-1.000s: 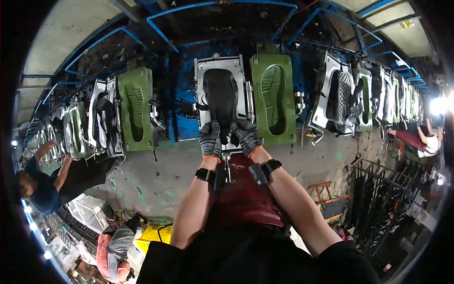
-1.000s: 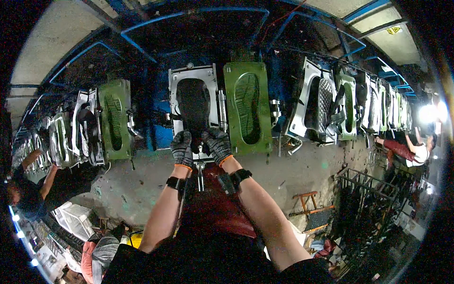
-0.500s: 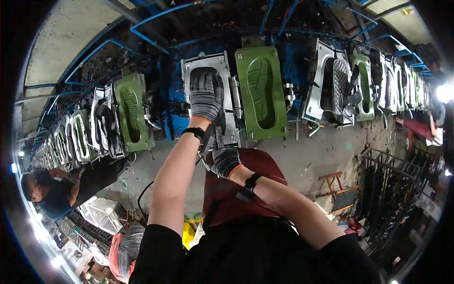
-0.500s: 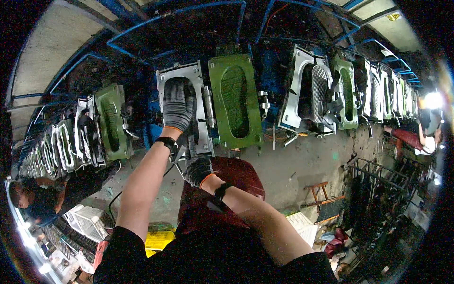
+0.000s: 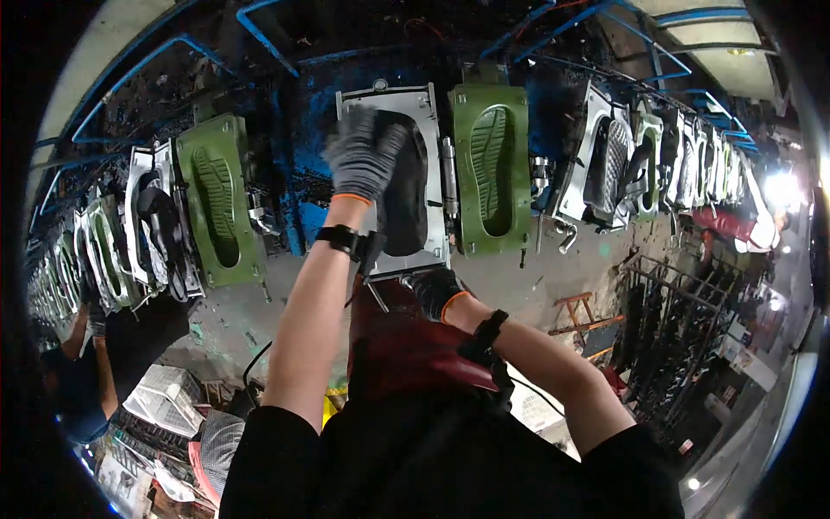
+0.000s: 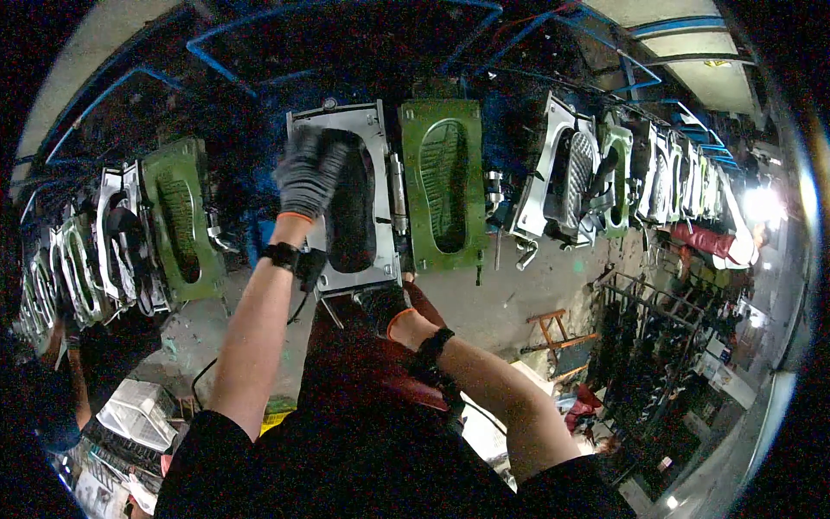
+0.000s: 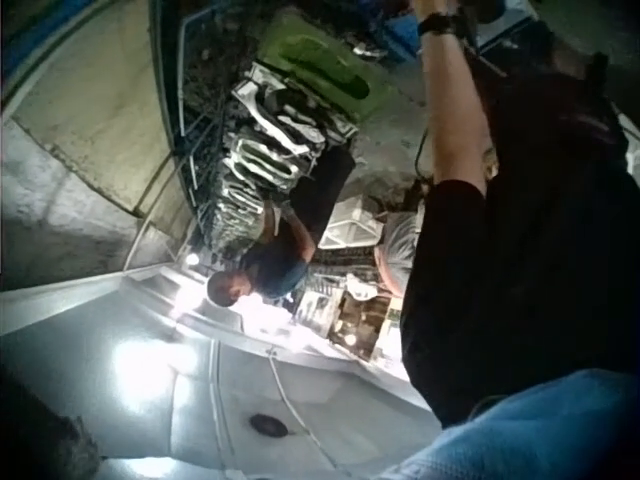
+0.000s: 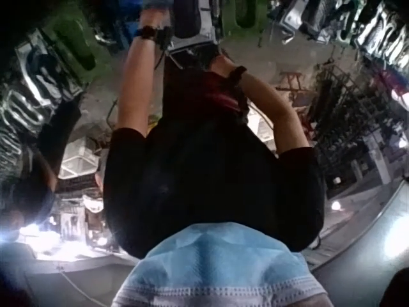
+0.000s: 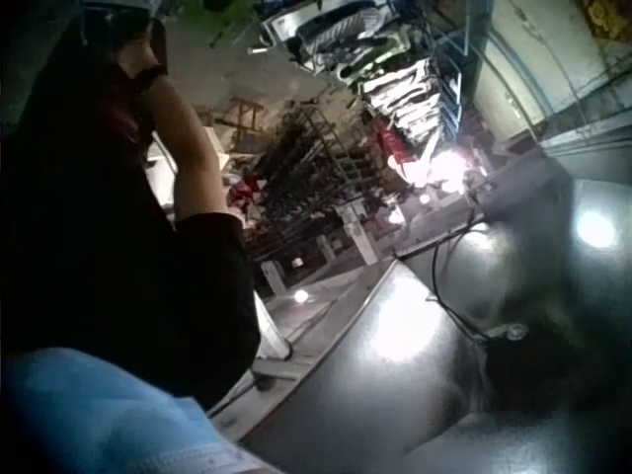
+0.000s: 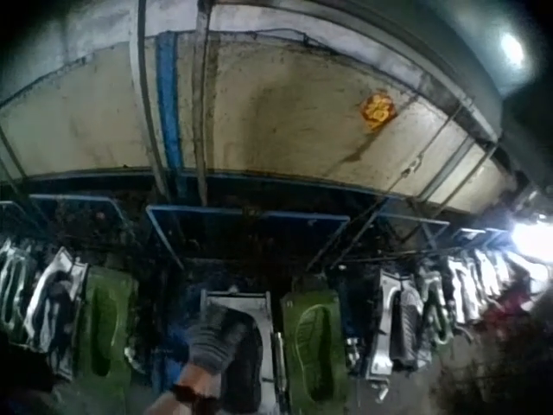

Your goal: Operating automated machinery to press or assemble shoe soles and uppers on a production line.

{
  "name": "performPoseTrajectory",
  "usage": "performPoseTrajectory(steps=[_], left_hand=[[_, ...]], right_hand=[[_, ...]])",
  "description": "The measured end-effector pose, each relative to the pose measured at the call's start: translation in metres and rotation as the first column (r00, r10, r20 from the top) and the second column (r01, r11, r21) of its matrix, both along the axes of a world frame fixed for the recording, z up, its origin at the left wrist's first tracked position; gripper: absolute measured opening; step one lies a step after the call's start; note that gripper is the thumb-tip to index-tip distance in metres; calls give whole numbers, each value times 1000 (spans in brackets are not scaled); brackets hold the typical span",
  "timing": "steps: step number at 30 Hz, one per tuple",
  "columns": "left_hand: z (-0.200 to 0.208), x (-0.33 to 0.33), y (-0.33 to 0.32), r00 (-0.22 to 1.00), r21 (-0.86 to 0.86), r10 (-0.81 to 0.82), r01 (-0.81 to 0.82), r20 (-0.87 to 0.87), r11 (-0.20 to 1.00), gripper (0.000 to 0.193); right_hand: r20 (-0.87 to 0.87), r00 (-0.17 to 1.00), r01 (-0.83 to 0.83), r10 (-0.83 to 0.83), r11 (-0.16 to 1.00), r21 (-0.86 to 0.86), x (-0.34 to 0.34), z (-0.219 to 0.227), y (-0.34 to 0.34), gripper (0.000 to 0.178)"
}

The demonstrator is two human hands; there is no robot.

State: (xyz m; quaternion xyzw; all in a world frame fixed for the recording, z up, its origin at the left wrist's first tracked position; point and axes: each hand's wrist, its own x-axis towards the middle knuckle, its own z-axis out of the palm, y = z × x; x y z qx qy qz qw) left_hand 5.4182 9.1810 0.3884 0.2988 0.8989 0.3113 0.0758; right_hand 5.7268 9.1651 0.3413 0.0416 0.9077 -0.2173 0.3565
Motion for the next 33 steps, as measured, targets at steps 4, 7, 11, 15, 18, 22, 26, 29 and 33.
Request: performPoseTrajectory(steps=[4,7,11,15,18,22,26,29,33], left_hand=[[-126,-74,-107,223,164,58,-848,973,504,78],[-138,-41,-93,-24,-154,207,-752,978,641,71],[-107,31,-125,-311,-681,606,-357,732,640,57],[-95,45,-129,936,-435,255,-340,-244,834,42],[-16,89,-70,890,-126,263,-329,-372,936,30],[75,231,131,948,221,-309,318,-75,922,28],[87,362,301,603,218,-765,796,-226,564,37],[67,420,409,493,-29,-867,868,-73,496,42],[52,433,461,522,-259,-810,849,268,461,39]], right_hand=[[-193,971,133,-142,989,-57,14,43,-19,68],[-239,939,215,-246,965,-148,26,28,7,72],[-153,959,139,-240,863,-485,0,52,43,57],[-390,889,38,-240,888,-458,26,19,51,56],[-196,935,187,-296,879,-438,52,69,86,42],[-508,823,360,-256,926,116,175,56,174,15],[-409,-52,836,-911,185,-517,285,53,284,16],[-336,-372,824,-865,-142,-548,291,83,389,24],[-418,-42,890,-908,156,-428,289,73,493,53]])
